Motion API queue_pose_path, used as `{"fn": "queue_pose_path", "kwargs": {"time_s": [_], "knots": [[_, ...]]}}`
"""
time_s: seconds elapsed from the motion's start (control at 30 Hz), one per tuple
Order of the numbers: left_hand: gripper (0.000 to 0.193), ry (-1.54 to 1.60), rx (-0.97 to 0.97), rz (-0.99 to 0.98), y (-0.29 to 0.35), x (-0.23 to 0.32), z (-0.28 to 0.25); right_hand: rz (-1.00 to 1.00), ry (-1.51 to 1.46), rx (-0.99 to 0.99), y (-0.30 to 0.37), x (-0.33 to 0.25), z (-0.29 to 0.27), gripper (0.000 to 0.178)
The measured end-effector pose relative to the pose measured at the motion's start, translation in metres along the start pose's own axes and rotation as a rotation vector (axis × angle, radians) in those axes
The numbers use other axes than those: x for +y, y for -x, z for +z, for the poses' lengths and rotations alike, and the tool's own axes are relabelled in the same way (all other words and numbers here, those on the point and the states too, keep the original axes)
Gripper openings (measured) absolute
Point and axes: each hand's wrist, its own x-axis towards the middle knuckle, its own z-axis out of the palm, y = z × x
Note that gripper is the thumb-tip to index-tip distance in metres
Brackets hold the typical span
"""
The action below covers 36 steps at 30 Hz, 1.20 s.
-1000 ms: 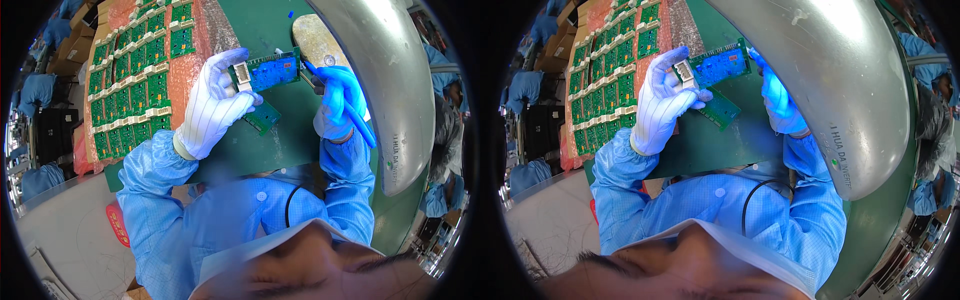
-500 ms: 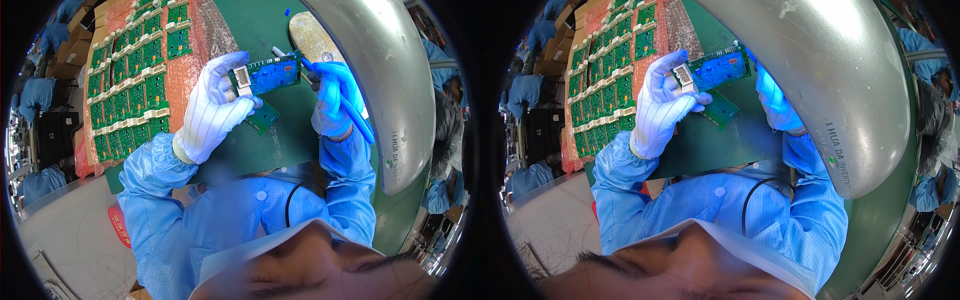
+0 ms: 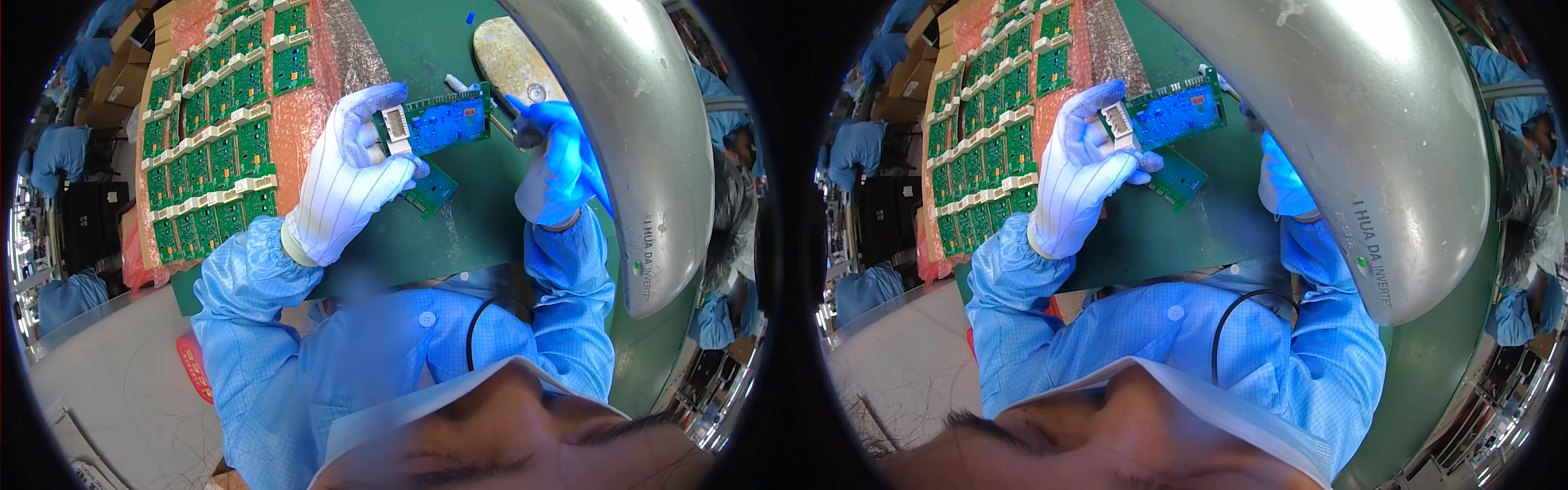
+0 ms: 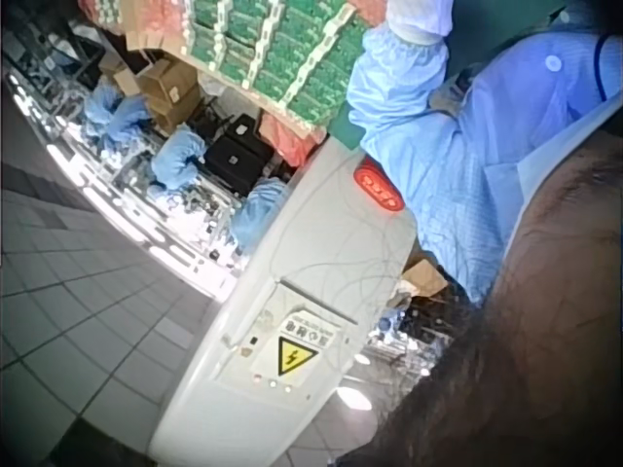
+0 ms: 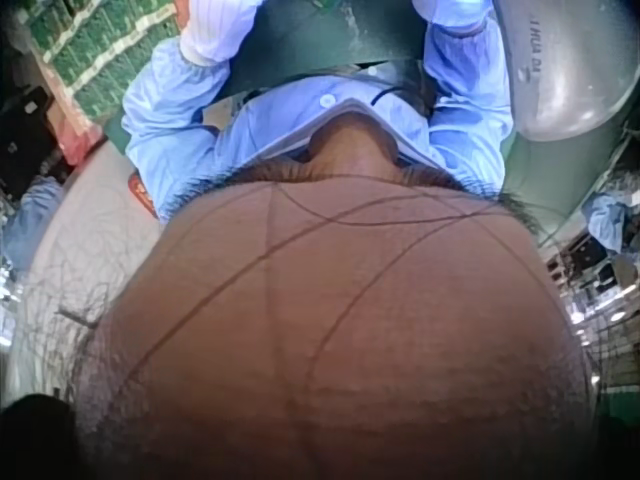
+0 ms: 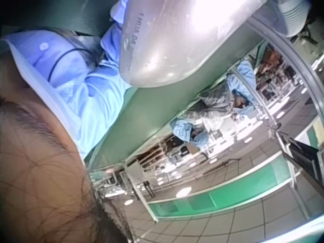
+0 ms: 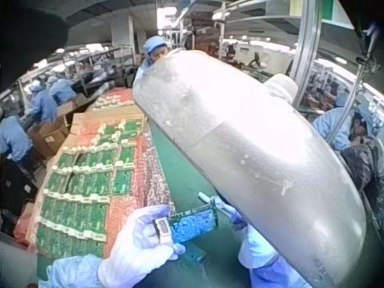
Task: The recorder inspects individual green circuit boards, checks them under an inspection lamp, and organizes them into a stack.
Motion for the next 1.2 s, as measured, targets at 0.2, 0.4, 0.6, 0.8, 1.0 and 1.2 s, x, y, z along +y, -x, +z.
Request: {"fn": "queue_pose_path", "kwargs": {"time_s": [0.2, 0.4, 0.6, 0.8, 1.0, 1.2], "knots": [[0.065, -0.204, -0.114, -0.347, 0.023, -0.012, 0.000, 0.060, 0.460, -0.306, 0.019, -0.014, -0.030, 0.028], [0.061, -0.397, -0.179, -0.356, 0.056, -0.040, 0.000, 0.563, 0.337, -0.228, 0.072, -0.027, -0.044, 0.015], [0.061, -0.342, -0.115, -0.460, 0.058, -0.043, 0.005, 0.408, 0.566, -0.413, 0.083, -0.022, -0.047, 0.012], [0.059, -0.312, -0.081, -0.541, 0.059, -0.040, 0.008, 0.442, 0.624, -0.395, 0.078, -0.021, -0.037, 0.011], [0.054, -0.290, -0.052, -0.515, 0.062, -0.046, 0.006, 0.455, 0.653, -0.441, 0.077, -0.023, -0.035, 0.012], [0.057, -0.293, -0.077, -0.555, 0.059, -0.041, 0.007, 0.383, 0.681, -0.453, 0.077, -0.020, -0.036, 0.013]]}}
